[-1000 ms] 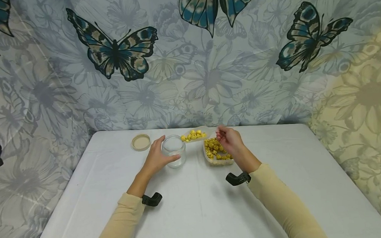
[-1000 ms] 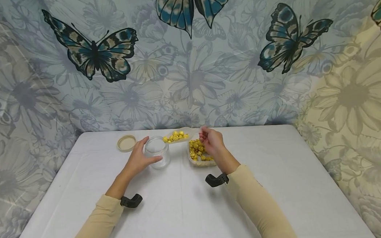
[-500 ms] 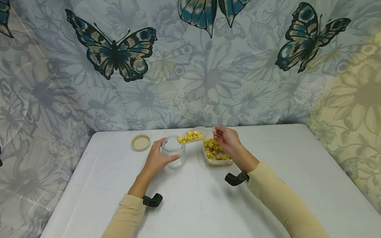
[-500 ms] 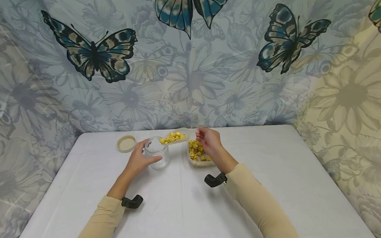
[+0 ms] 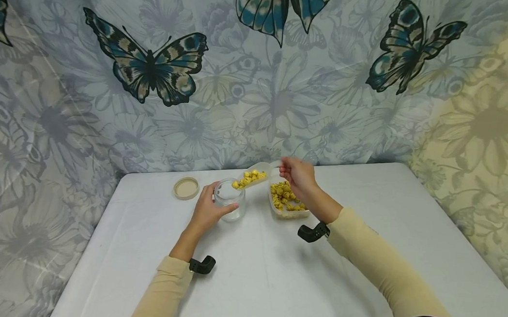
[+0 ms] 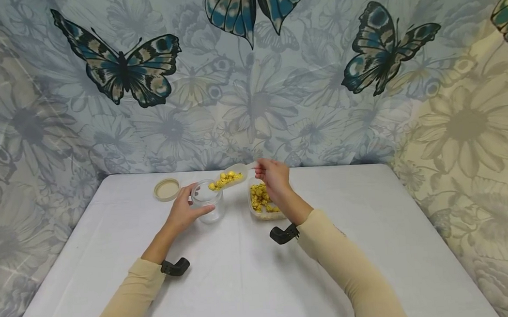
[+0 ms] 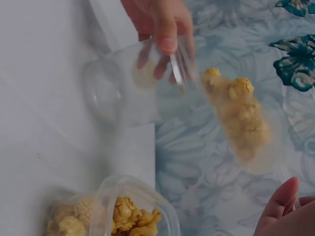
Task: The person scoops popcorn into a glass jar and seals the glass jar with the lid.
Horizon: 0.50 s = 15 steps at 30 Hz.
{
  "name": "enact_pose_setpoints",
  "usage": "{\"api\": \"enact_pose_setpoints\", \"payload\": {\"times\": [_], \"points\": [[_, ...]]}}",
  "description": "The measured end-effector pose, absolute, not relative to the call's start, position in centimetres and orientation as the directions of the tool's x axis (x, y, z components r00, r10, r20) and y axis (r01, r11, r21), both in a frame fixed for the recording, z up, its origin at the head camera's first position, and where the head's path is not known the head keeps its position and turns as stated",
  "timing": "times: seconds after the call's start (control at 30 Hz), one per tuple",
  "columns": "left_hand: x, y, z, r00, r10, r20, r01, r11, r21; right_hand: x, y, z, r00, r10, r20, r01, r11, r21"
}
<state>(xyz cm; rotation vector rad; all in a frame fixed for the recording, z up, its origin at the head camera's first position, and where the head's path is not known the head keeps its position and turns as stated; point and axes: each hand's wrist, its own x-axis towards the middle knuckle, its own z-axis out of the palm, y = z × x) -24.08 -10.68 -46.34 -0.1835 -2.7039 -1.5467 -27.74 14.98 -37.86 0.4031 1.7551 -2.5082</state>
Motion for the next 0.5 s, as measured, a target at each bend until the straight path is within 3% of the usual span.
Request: {"api": "enact_pose_setpoints", "payload": {"times": [0.5], "points": [[-24.6,-11.1,-46.2,-0.994,0.103,0.039,0.085,0.492,0.866,-28.2,13.2,-36.7,-0.982,0.154,-0.112,0.066,-0.275,-0.959]]}}
